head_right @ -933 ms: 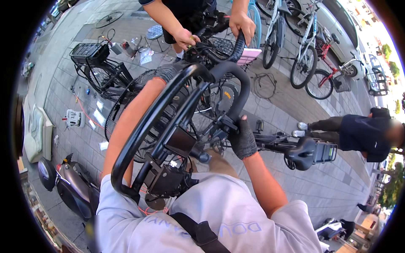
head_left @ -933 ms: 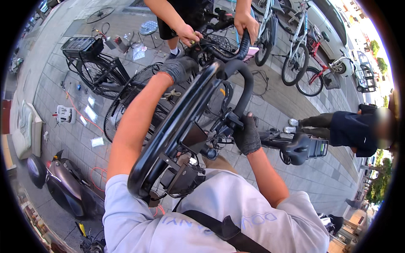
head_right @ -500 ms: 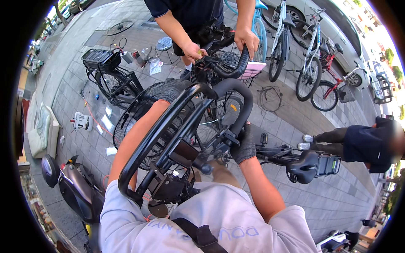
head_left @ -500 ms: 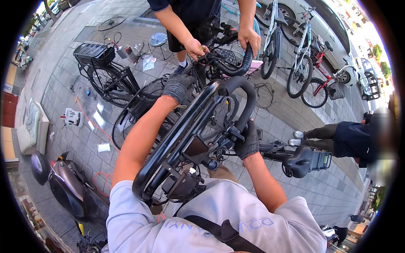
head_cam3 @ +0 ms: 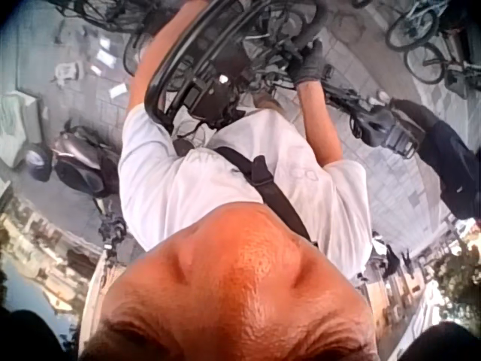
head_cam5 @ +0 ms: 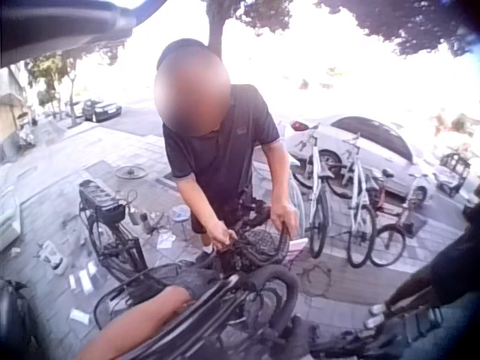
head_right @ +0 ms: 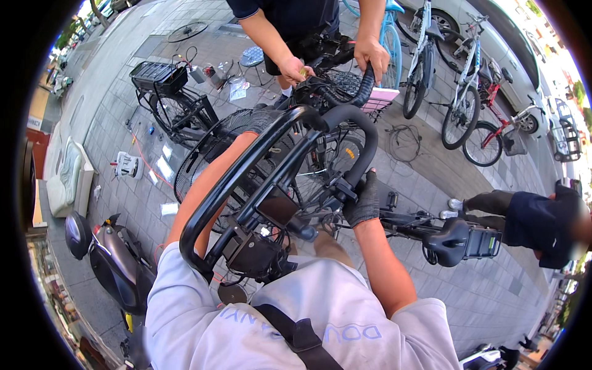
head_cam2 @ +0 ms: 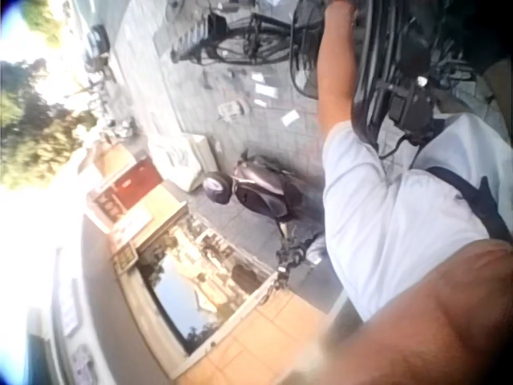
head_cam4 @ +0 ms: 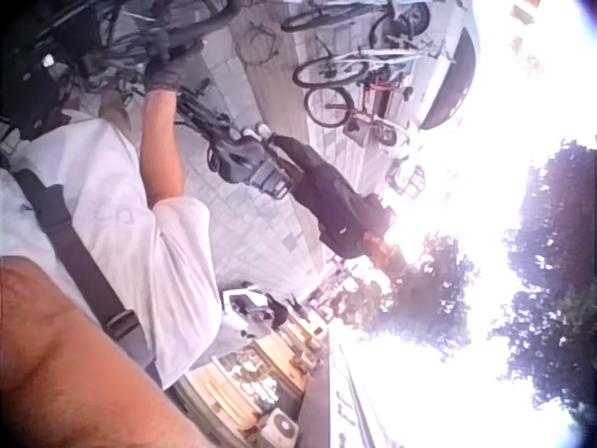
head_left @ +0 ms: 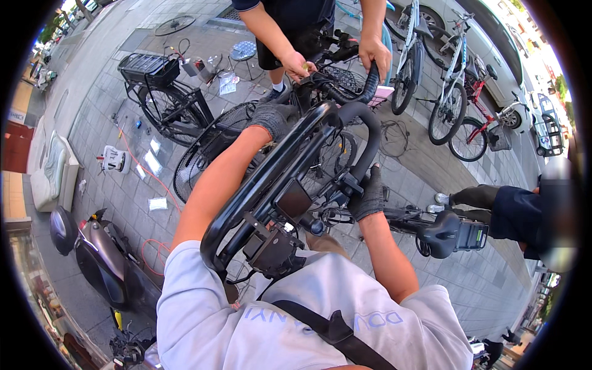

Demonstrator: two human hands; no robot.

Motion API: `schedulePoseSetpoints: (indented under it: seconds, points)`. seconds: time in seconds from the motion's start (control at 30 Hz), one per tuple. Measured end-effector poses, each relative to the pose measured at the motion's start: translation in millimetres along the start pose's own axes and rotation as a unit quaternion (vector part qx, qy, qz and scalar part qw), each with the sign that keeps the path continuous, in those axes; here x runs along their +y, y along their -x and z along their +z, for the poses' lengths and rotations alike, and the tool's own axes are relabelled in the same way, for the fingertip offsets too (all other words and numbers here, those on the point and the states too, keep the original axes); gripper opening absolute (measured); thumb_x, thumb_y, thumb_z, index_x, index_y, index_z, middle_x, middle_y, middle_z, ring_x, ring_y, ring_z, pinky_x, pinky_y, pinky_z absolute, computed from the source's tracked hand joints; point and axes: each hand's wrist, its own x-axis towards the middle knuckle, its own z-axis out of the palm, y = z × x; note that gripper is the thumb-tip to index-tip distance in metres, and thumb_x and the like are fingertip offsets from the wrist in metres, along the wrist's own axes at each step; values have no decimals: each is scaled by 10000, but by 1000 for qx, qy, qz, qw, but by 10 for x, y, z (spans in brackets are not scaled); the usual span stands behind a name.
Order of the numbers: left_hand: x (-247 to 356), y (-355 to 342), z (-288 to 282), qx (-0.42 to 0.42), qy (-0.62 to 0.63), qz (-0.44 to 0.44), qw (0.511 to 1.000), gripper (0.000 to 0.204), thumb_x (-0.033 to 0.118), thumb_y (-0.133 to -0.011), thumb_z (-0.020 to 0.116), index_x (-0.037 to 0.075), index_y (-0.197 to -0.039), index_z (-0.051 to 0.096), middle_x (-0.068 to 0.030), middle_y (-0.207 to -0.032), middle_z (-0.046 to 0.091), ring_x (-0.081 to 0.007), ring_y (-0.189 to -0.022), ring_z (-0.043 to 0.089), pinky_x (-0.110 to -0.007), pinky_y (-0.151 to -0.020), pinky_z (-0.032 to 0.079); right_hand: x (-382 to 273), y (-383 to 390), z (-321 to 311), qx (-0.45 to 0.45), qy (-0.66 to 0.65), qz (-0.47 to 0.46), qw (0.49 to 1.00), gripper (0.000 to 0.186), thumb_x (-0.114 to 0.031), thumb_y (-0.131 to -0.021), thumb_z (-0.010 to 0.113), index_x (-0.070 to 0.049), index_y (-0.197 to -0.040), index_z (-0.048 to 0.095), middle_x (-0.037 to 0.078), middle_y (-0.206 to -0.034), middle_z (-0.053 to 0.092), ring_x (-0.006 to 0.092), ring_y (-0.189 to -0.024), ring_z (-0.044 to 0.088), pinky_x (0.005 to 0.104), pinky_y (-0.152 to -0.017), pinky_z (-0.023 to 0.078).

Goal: The person repairs a bicycle on a city sidewalk, using a screwdriver to adjust components on the handlebars and front fork. They work alongside another person who is also adjusting the bike's handlebars. The person then moves the bicycle to a different spot on the sidewalk and continues to adjust the handlebars and front basket.

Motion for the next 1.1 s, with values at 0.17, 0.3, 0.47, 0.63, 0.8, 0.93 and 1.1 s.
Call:
schedulePoseSetpoints:
  seconds: [0.17,0.3,0.47,0.63,0.8,0.93,1.1]
  points:
    - [-87,-31,221,48,0,14,999,213,298,-822,653,171,-946,771,-122,-1098,736,-305,-1249,594,-530,-1120,357,-8,-76,-12,-9,-19,3,1000,746,-744,-976,355,-71,-1181,604,109,-1071,665,313,-1001,634,484,-929,510]
    - [-21,-138,162,36,-19,9,999,184,296,-823,656,172,-905,765,-133,-1031,740,-316,-1156,625,-536,-1041,403,44,-83,27,19,-43,-11,999,636,-685,-992,394,-95,-1085,611,71,-923,686,258,-805,656,432,-736,555]
    - [-184,-73,490,90,10,27,996,208,338,-820,645,173,-878,758,-103,-997,745,-323,-1040,669,-496,-954,466,97,-89,83,9,-4,-66,998,532,-556,-1031,401,-78,-1008,634,79,-861,689,216,-696,638,366,-617,550]
    - [-253,-113,533,196,-51,89,975,197,344,-803,634,199,-865,753,-67,-935,726,-300,-941,688,-498,-913,458,149,-364,-203,-81,-12,-57,995,545,-525,-1026,365,-52,-1013,636,106,-867,697,262,-753,676,407,-662,582]
    - [-189,-28,392,62,-34,2,998,215,363,-809,624,197,-868,748,-76,-908,713,-312,-953,664,-512,-878,443,200,-324,-154,-81,15,-65,994,570,-534,-1011,384,-34,-1008,660,116,-864,702,265,-770,682,402,-706,588]
    - [-89,-38,314,77,-39,5,996,190,345,-810,609,201,-820,733,-66,-804,703,-315,-864,667,-511,-890,429,160,-431,-256,-104,-1,-60,993,631,-593,-990,418,-19,-1001,677,124,-875,712,277,-795,689,411,-734,588]
    - [-80,-75,306,68,-40,4,997,169,319,-812,602,207,-811,728,-58,-795,709,-304,-894,682,-510,-915,426,165,-516,-321,-118,3,-57,991,600,-595,-984,446,-41,-952,675,106,-845,699,276,-777,671,411,-713,570]
